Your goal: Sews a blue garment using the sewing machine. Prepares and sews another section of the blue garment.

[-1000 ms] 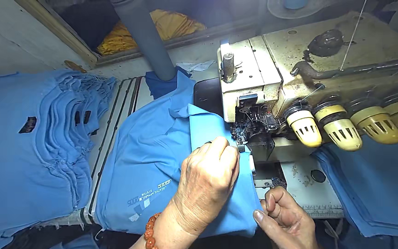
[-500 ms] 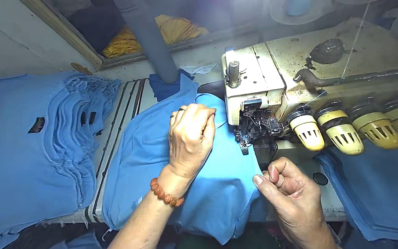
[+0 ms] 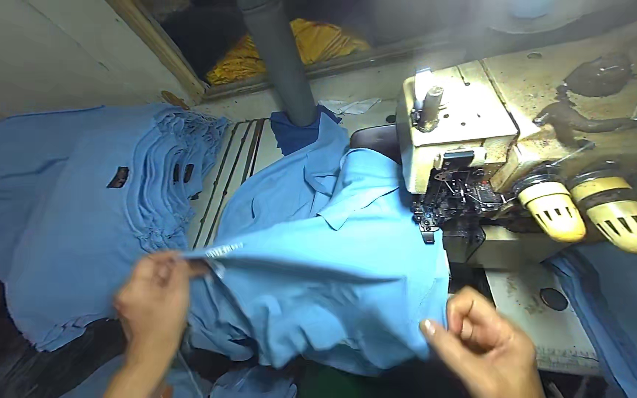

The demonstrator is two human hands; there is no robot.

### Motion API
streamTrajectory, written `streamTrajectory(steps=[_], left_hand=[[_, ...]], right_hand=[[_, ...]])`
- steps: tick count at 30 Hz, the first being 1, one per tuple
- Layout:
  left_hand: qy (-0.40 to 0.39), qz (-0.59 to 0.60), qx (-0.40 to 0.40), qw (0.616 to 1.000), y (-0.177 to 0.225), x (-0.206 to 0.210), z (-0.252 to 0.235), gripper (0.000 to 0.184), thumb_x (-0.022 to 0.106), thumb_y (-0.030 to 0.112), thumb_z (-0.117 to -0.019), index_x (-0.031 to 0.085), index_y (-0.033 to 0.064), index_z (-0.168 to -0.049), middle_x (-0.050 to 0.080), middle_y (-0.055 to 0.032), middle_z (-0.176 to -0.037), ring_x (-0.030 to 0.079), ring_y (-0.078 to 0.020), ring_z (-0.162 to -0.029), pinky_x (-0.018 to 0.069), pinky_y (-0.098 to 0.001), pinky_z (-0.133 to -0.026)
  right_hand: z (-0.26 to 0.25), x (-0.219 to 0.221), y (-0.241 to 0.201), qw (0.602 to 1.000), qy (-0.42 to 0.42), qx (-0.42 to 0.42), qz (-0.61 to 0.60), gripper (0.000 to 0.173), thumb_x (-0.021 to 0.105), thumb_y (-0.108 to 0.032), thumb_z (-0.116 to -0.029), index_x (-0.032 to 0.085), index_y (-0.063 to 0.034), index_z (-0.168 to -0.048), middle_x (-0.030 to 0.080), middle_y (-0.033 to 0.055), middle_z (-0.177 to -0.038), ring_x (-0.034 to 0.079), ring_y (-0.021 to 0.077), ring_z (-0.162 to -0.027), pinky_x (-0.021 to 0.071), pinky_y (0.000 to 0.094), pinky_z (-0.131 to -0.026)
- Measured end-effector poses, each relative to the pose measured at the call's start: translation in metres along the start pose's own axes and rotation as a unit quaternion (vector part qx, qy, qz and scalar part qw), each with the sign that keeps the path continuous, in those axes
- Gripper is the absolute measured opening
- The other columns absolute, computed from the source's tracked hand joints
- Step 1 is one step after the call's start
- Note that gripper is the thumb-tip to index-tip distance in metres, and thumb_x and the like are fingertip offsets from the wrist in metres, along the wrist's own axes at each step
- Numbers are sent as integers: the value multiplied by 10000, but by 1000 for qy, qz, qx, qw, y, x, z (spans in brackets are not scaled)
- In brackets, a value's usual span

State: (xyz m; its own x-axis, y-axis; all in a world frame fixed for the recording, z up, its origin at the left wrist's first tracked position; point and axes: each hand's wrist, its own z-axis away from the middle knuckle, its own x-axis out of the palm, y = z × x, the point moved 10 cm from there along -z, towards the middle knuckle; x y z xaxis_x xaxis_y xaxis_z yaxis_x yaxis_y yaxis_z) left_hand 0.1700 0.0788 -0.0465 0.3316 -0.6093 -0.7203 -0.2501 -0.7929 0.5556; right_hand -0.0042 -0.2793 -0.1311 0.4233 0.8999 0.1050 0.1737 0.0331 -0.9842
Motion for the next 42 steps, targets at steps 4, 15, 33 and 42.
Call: streamTrajectory(steps=[4,15,33,42], left_hand=[[72,-98,146,982,80,-28,-97,378,424,188,-1089,522,-150,-1226,598,-269,-935,551,-247,-799,489,-415,-769],[-192,98,47,975,105,127,-86,195,560,98,-1042,667,-54,-1100,712,-168,-1007,725,-215,-840,616,-413,-810],[-286,549,-163,768,94,107,12,348,382,152,-1070,726,124,-1110,750,-2,-997,717,-58,-919,610,-248,-817],[-220,107,-155,957,-7,56,71,60,614,48,-973,669,41,-997,671,13,-736,627,-47,-646,532,-241,-626]], right_hand=[[39,34,25,992,-110,51,18,129,711,24,-843,588,-10,-821,608,-20,-676,550,-30,-596,477,156,-572],[56,34,65,970,-122,199,-76,230,708,33,-869,612,-26,-1069,754,-33,-847,710,43,-747,595,266,-727],[59,33,68,978,-141,142,-57,156,596,-22,-982,688,3,-859,696,-32,-735,650,-27,-695,544,187,-672],[74,34,64,979,-158,88,-95,65,683,-51,-922,724,-1,-916,748,-28,-813,691,-18,-737,582,180,-686]])
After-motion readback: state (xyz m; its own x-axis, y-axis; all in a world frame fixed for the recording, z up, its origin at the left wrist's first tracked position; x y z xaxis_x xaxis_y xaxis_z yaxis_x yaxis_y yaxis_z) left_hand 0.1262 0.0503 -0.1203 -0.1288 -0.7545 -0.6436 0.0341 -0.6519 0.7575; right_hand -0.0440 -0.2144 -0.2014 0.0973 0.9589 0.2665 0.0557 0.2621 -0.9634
